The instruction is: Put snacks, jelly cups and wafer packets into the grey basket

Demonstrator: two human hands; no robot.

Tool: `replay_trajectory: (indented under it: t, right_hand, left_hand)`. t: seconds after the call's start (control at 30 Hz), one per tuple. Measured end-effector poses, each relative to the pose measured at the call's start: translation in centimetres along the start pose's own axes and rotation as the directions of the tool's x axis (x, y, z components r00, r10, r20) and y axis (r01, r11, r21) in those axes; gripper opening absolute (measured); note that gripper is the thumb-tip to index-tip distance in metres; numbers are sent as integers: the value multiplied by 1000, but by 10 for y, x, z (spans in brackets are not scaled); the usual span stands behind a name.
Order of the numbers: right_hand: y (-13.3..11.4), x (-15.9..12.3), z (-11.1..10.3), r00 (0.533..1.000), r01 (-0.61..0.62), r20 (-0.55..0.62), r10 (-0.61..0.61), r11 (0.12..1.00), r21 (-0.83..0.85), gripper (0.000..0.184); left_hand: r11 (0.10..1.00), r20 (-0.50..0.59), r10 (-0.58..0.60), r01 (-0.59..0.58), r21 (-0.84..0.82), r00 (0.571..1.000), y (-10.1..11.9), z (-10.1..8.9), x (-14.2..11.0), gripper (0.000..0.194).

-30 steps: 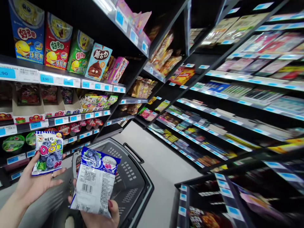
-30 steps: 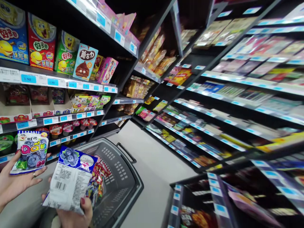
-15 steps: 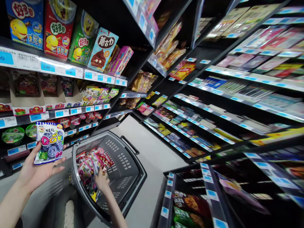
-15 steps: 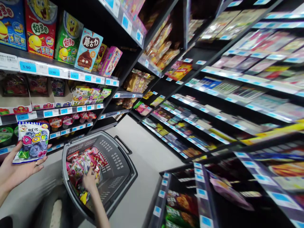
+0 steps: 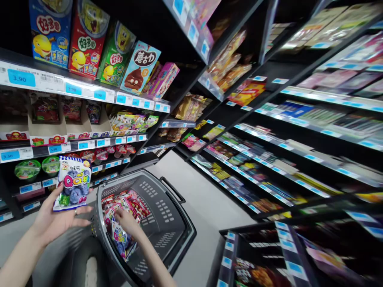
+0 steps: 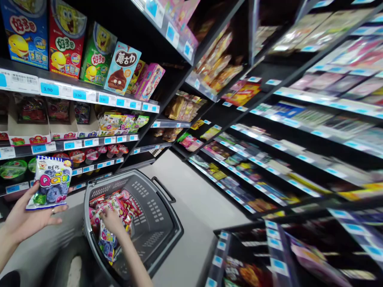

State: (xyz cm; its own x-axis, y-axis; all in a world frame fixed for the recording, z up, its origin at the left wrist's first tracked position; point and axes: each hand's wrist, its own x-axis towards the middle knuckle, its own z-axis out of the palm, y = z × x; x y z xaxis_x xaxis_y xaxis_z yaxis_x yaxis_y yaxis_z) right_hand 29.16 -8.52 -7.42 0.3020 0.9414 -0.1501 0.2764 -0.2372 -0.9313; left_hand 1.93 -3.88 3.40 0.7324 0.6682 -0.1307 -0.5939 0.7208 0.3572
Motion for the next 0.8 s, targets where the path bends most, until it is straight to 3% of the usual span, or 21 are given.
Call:
replay_trajectory:
  t: [0.07, 0.1, 0.17, 0.23, 0.3, 0.37, 0.47, 0.53, 0.63, 0.7, 0.8]
  right_hand:
    - [-45, -10, -1, 996, 60, 71, -61, 998, 11, 23]
    - [-67, -20, 3, 990, 130, 53, -131, 991, 19, 30]
    - [-103, -43, 19, 962, 257, -92, -255, 967, 2, 40]
    - [-121, -60, 42, 952, 301, -97, -291, 946, 120, 59]
    - [-121, -67, 64, 971, 230, -19, -239, 903, 364, 63]
    - [-111, -64, 79, 991, 106, 4, -136, 795, 597, 54]
    - [-99, -55, 82, 998, 23, -50, 27, 624, 781, 46]
    - [-96, -52, 76, 997, 5, -48, 57, 590, 807, 44]
    - [-94, -52, 67, 996, 33, -76, 40, 633, 774, 47]
    - [-90, -52, 64, 992, 71, -122, 28, 671, 738, 51]
    - [-85, -53, 63, 988, 89, -152, 28, 703, 706, 51]
  left_hand:
    - [998, 32, -66, 66, 24, 997, -5, 0, 1, 49]
    - [995, 33, -90, 88, 40, 995, -9, 1, 2, 48]
    - [992, 16, -97, 96, 82, 995, -20, 0, 4, 43]
    - [990, -25, -62, 65, 128, 998, -34, -1, 8, 39]
    - [980, -110, 31, -8, 200, 993, -45, -3, 13, 38]
    - [921, -217, 205, -113, 373, 954, -50, -6, 18, 39]
    - [715, -238, 445, -182, 675, 863, -42, -9, 24, 54]
    - [640, -214, 422, -123, 758, 881, -34, -8, 24, 61]
    - [588, -174, 273, -21, 809, 946, -28, -6, 25, 41]
    - [547, -157, 236, 3, 837, 959, -29, -4, 26, 27]
    - [510, -168, 226, 30, 859, 959, -33, -5, 28, 23]
